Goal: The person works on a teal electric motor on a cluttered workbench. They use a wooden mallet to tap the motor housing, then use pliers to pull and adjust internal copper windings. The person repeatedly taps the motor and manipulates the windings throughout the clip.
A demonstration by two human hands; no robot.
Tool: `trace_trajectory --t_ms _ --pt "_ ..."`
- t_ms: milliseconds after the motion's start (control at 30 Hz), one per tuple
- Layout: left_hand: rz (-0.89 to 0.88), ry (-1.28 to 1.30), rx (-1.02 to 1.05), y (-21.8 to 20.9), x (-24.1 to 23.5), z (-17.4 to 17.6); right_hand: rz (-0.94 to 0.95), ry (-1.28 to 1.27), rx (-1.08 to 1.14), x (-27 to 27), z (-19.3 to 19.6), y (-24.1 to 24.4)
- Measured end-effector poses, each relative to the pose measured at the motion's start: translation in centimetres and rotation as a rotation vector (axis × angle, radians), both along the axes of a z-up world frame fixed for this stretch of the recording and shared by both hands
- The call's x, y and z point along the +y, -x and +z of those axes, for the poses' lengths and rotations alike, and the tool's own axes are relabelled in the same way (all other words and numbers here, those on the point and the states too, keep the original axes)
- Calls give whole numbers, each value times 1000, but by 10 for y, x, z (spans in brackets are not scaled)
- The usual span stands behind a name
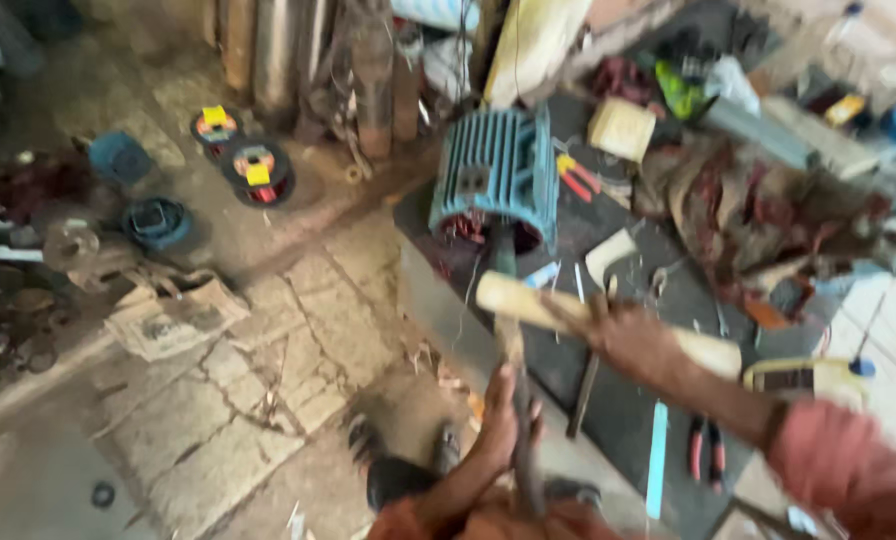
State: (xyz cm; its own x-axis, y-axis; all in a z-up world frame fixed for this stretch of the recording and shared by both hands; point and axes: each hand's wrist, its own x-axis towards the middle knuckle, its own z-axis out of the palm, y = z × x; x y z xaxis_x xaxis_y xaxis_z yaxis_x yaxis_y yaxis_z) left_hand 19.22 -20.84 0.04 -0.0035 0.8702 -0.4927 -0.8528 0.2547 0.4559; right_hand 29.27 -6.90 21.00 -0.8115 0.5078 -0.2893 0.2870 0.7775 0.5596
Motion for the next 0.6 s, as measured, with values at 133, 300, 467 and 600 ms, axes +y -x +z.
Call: trace_trajectory --t_ms 133,300,467,600 --pt "5 107 87 39 -40 12 -146 252 352 -25 -21 -29" --pt "-10 -45 344 94 -42 44 -535 395 527 -31 -6 -38" --pt "-89 -39 332 100 -43 67 -647 365 906 -34 21 -53" --pt "-86 -87 311 98 -28 84 -402 332 1215 -24 44 -64"
